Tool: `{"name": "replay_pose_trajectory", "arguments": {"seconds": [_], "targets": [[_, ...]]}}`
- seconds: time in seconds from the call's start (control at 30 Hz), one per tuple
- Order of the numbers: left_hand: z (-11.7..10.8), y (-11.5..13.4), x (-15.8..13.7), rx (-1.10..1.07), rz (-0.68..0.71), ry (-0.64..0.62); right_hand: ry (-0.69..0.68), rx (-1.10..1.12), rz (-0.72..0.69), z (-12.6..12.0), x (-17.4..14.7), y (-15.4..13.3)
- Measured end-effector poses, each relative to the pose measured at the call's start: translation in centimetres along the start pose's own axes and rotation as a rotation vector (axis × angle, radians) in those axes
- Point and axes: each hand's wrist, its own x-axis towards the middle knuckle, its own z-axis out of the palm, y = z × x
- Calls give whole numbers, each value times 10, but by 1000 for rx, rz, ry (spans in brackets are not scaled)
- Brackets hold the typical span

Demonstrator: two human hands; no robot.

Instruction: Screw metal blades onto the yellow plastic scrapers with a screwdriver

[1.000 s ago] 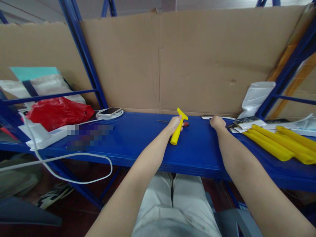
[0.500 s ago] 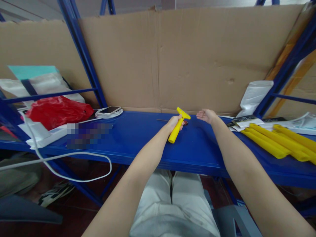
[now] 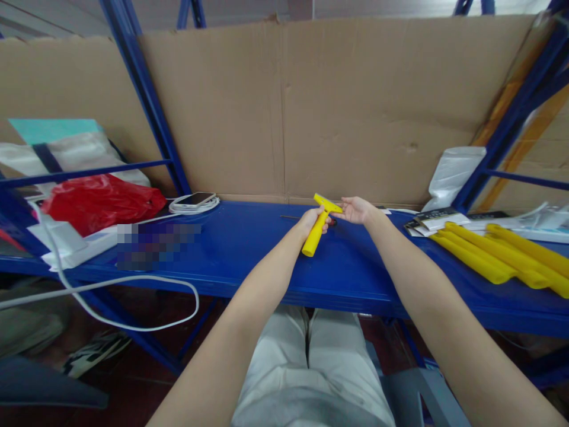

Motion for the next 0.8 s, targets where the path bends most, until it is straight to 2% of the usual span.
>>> {"name": "replay_pose_trajectory", "arguments": {"seconds": [0.27,0.37,0.53,0.6,0.7,0.8], "targets": [[-1,1,0,-79,23,9,104,-17,6,-15,10,3],[0,3,-1,-85,17,42,214,-60,-35,-32,15,2],[1,3,-2,-95,15,87,386,-357,-119,-70,22,1],[1,2,-1,-95,17,89,440,-357,-145,-82,23,4],[1,2,-2,-74,15,85,464,-282,-159,-92,21,10],[1,2,-3,-33,17,86,433,-344,-184,-98,17,16]]}}
